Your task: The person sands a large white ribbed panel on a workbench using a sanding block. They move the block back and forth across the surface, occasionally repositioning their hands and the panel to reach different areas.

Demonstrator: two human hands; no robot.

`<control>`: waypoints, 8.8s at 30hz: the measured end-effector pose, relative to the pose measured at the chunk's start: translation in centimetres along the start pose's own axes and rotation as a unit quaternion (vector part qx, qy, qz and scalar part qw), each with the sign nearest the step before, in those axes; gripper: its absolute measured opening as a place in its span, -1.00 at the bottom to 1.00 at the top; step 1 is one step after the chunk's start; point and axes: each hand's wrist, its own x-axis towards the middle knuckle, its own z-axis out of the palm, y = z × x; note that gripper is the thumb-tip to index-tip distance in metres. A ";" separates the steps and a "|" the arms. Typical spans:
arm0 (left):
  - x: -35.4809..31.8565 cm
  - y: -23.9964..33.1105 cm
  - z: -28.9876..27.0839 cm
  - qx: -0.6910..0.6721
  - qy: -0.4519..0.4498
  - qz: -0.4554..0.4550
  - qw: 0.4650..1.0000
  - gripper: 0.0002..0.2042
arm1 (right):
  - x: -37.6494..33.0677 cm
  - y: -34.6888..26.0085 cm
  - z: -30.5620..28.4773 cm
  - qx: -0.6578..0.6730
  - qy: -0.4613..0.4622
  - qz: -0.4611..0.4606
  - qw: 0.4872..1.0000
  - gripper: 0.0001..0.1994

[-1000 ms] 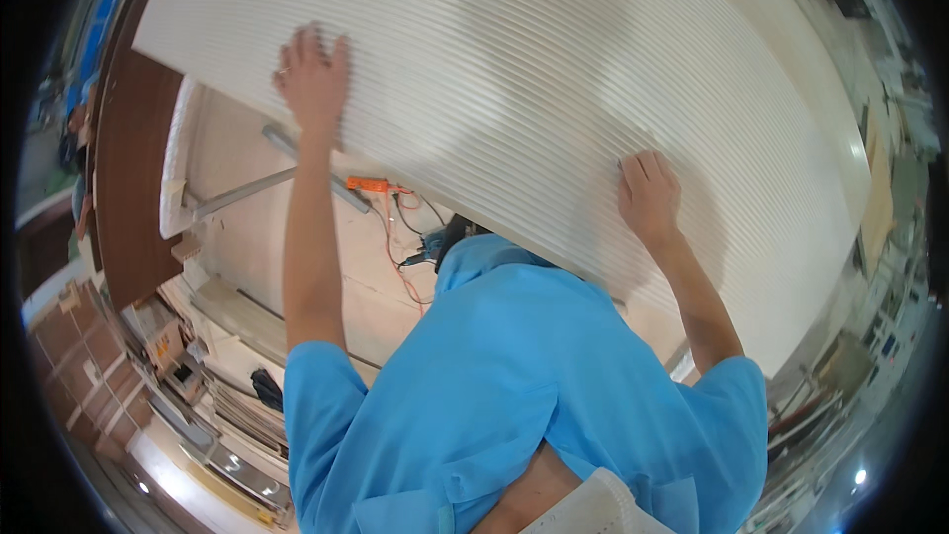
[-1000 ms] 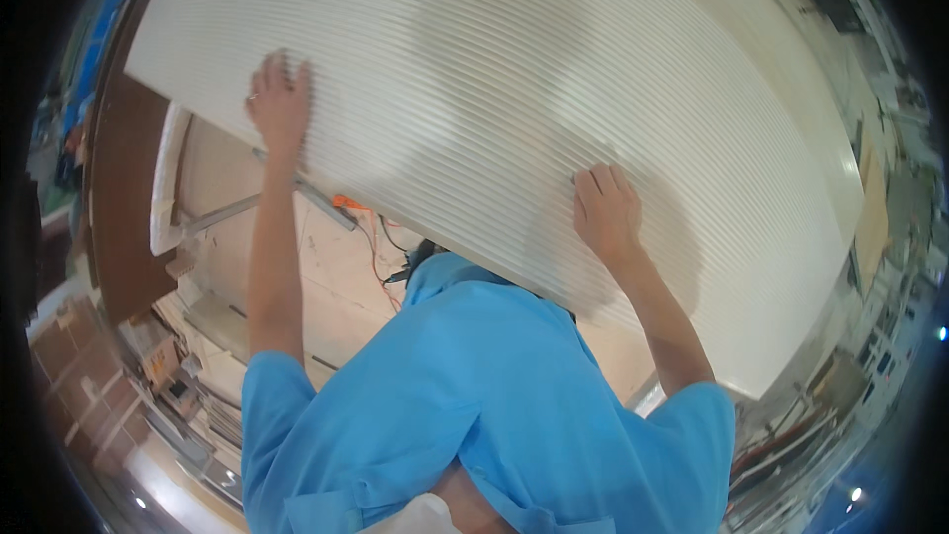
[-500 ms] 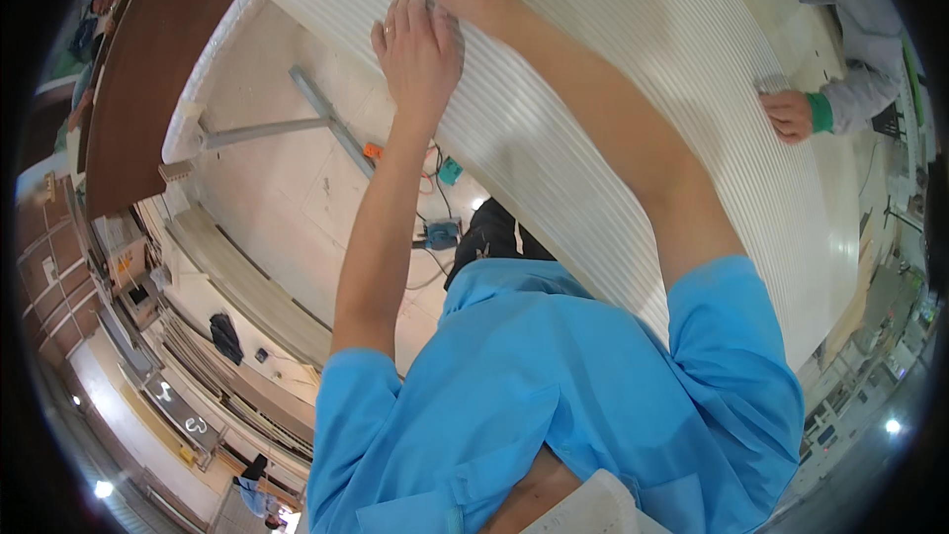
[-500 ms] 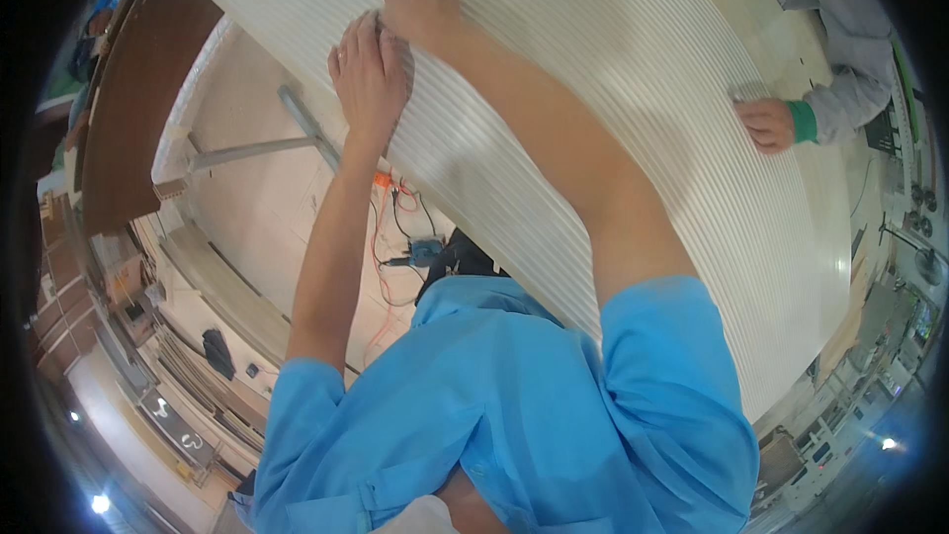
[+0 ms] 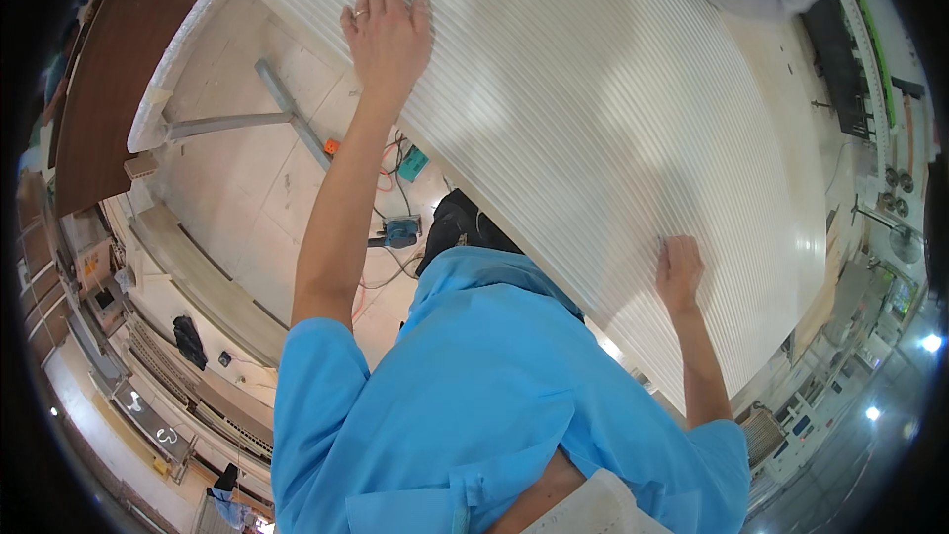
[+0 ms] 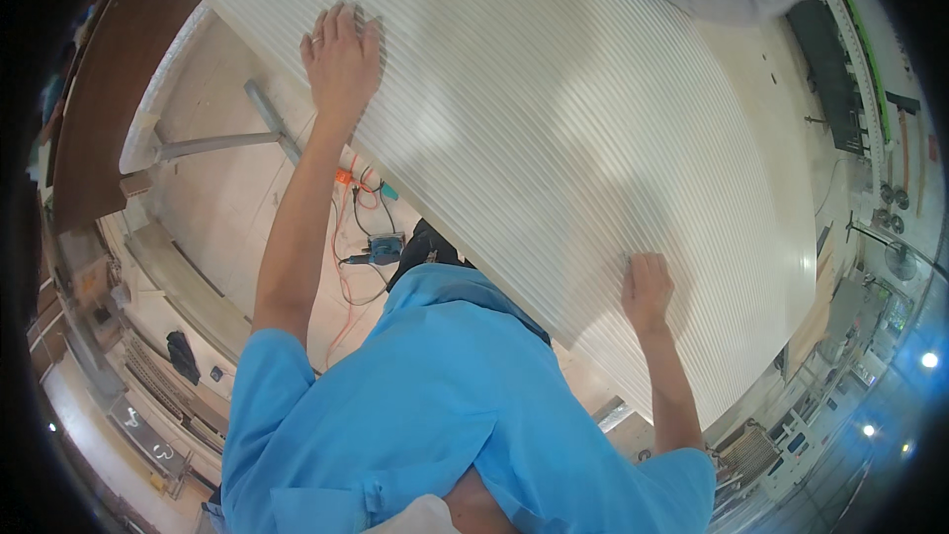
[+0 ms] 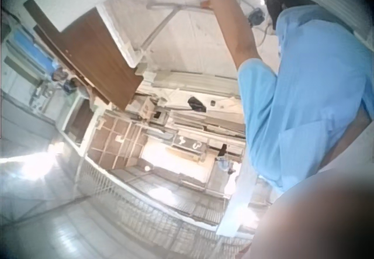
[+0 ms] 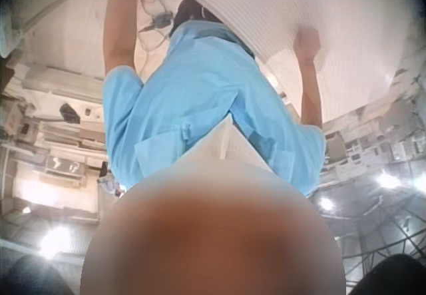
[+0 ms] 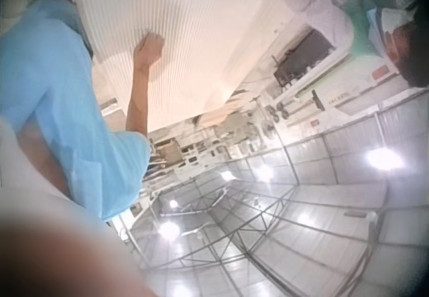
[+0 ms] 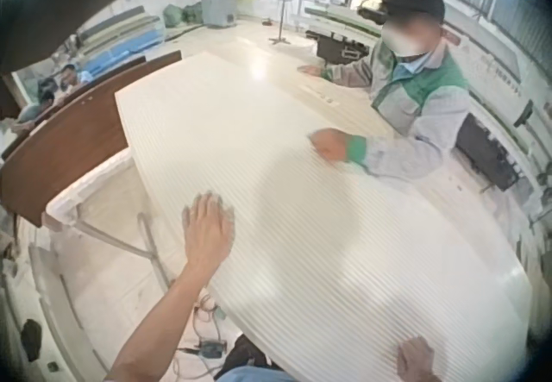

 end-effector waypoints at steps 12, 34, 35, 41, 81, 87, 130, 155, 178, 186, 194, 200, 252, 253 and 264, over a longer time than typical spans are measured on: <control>0.9 -1.0 0.0 0.060 -0.075 0.028 0.995 -0.45 | 38.0 -20.0 9.7 0.124 0.132 -0.055 0.982 -0.85; 1.2 -0.2 -0.5 0.064 -0.119 0.023 0.991 -0.41 | 3.0 -1.8 0.1 0.131 0.088 0.088 0.984 -0.90; 1.1 -0.3 -0.5 0.066 -0.113 0.023 0.991 -0.42 | 4.0 -2.5 0.4 0.115 0.081 0.080 0.987 -0.89; 0.7 0.0 -0.2 0.058 -0.068 0.029 0.996 -0.46 | 19.3 -9.7 5.2 0.112 0.129 -0.019 0.985 -0.85; 0.9 -0.7 -0.8 0.029 -0.103 0.026 0.994 -0.47 | 20.1 -10.1 6.1 0.077 0.075 -0.003 0.994 -0.78; 0.8 -0.6 -0.7 0.055 -0.112 0.021 0.992 -0.46 | 4.4 -3.6 1.3 0.050 0.093 0.081 0.991 -0.88; -0.2 0.7 -0.4 0.023 -0.034 0.037 0.998 -0.52 | 9.1 -2.3 2.2 0.083 0.117 -0.043 0.989 -0.87; 0.5 0.0 -1.0 0.068 -0.097 0.037 0.992 -0.46 | 4.0 -1.8 -0.1 0.170 0.098 0.169 0.966 -0.90; 0.7 0.4 -1.3 -0.007 -0.052 0.019 0.998 -0.50 | 46.9 -21.5 10.4 0.165 0.181 -0.054 0.968 -0.83; 0.1 0.0 -1.1 0.006 -0.071 0.023 0.997 -0.48 | 26.6 -10.1 6.6 -0.044 -0.028 -0.009 0.999 -0.78; 0.1 0.9 -0.8 0.047 -0.087 0.025 0.995 -0.46 | 8.1 -2.1 2.3 0.028 0.079 0.026 0.996 -0.83; 0.2 0.7 -0.9 0.039 -0.069 0.026 0.997 -0.46 | 31.6 -11.9 8.7 0.110 0.176 -0.090 0.974 -0.88; 0.4 0.0 -1.5 -0.009 -0.079 0.033 0.996 -0.46 | 35.9 -13.5 10.3 0.168 0.123 -0.036 0.977 -0.81; 0.4 0.0 -1.4 -0.013 -0.079 0.036 0.996 -0.46 | 30.4 -10.6 9.2 0.062 0.112 -0.036 0.991 -0.84; 0.5 0.6 -0.9 0.034 -0.084 0.035 0.995 -0.45 | 17.1 -4.4 5.4 0.057 0.084 -0.001 0.995 -0.87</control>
